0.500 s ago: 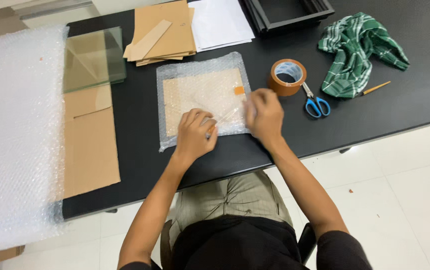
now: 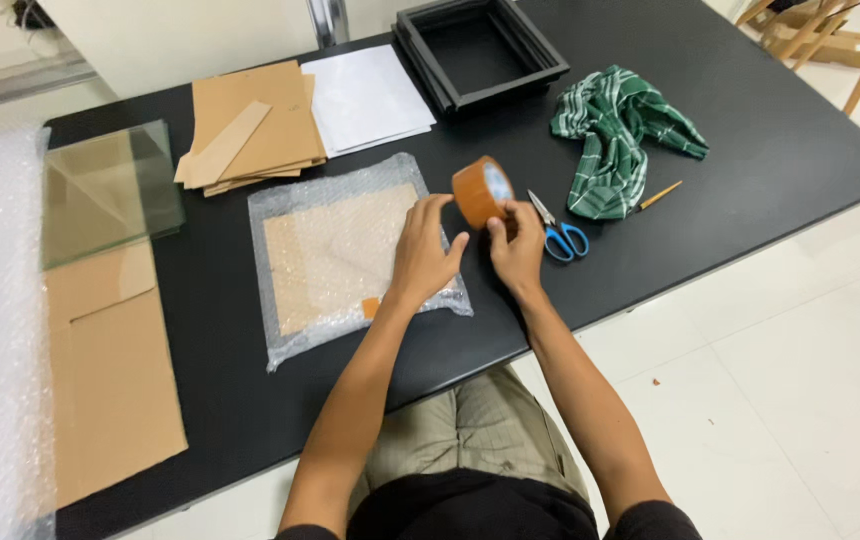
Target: The person secures a sheet of bubble wrap over a flat object using pieces of brown packing tape. They repeatedly pull tape from a roll, cut it with scissors, and press it onto the bubble wrap to hold it in place.
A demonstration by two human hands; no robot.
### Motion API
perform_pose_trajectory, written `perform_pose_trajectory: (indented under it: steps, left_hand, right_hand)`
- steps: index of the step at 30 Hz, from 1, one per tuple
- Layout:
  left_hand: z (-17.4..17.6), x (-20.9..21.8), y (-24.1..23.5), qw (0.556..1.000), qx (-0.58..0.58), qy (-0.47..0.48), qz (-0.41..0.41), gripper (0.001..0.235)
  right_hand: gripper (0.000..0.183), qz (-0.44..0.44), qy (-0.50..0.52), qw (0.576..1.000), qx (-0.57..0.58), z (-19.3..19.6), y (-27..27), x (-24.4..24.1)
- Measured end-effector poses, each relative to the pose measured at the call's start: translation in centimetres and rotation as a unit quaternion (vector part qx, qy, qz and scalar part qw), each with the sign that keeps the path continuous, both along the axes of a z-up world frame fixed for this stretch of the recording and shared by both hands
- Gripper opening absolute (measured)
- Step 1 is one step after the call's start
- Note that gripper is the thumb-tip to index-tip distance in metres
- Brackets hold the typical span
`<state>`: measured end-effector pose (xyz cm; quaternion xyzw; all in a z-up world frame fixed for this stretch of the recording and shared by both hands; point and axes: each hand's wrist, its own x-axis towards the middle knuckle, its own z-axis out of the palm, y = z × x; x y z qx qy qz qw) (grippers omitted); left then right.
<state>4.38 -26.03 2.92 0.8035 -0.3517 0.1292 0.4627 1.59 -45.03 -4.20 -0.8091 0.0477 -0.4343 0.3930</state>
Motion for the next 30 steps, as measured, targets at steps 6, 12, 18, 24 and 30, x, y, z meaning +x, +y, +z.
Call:
perform_pose_trajectory:
  steps: [6,12,18,24,30]
  left_hand:
    - [0.6,0.8,1.5,0.989,-0.103,0.109,0.017,0.06]
    - [0.4,2.0,6.4,0.965,-0.196,0.169,-0.045,0.028]
    - [0.5,4.6,12.6,0.98,-0.144,0.135,-0.011,0.036]
    - [4.0,4.0,16.2,0.991,-0.07,-0.063,0.094,0.084]
    - [-0.1,6.0,16.1,0.934,0.105,-0.299,0.162,0.051]
  right_hand:
    - [0.024,0.223,-0.023,0.939,0.261,-0.5,3.9,0.2]
    - [0.025,0.295,-0.013,0.936,0.191,4.4,8.0,0.0]
    - [0.079,0.346,0.051,0.928,0.128,7.2,11.3,4.8]
    - [0.077,0.423,0.065,0.896,0.12,8.3,14.7,8.0]
    - [0.074,0.423,0.063,0.895,0.127,6.1,14.9,7.8]
